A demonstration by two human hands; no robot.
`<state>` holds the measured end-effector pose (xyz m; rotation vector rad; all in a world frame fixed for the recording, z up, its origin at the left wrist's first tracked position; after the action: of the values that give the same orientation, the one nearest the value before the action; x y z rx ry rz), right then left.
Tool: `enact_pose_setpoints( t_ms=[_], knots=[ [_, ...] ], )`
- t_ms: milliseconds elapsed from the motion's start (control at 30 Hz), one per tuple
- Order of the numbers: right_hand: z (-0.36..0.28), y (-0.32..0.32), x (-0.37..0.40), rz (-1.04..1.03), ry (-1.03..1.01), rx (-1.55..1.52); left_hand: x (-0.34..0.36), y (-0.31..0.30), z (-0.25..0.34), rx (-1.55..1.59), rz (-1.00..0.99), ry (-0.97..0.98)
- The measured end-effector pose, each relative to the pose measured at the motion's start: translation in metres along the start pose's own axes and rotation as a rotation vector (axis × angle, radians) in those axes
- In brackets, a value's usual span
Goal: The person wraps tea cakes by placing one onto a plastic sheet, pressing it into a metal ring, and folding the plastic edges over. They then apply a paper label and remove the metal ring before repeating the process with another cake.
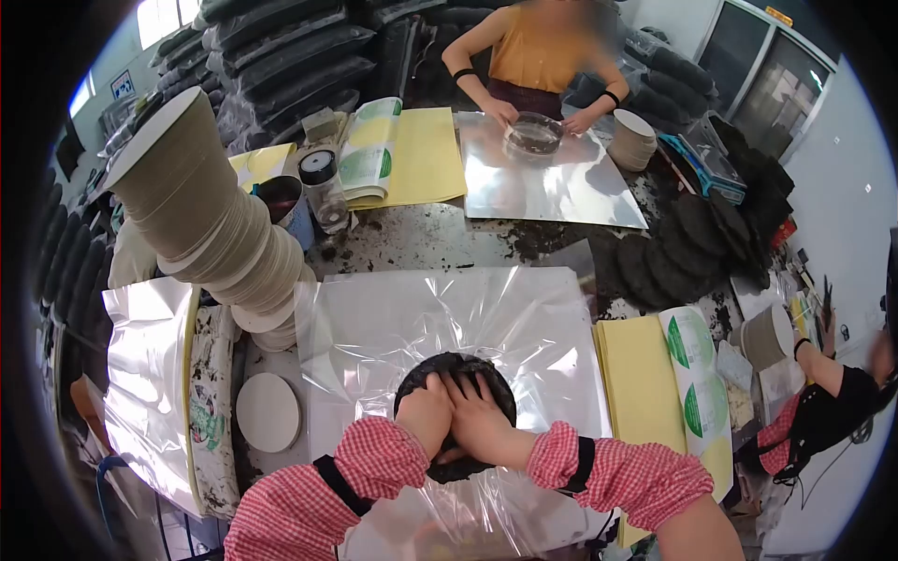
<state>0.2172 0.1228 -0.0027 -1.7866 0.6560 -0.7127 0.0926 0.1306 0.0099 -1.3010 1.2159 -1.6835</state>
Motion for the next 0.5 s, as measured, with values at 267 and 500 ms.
enact_pose_setpoints(
  t_ms=[267, 500],
  knots=[
    [0.021, -0.040, 0.049, 0.302, -0.175, -0.237, 0.101, -0.024, -0.026, 0.404, 0.427, 0.655],
    [0.007, -0.021, 0.028, 0.044, -0.071, 0.098, 0.059, 0.004, -0.003, 0.086, 0.300, 0.466]
  ],
)
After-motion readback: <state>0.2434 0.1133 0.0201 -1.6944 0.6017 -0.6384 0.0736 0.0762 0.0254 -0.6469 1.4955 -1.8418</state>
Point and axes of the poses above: each hand's wrist, its own x-axis away from the middle knuckle, its own y-axis out of the palm, z = x × y, the point moved 1 cm from there along -x, towards the middle knuckle, and after that the axes turned 2 degrees about z, right-handed, at the moved point
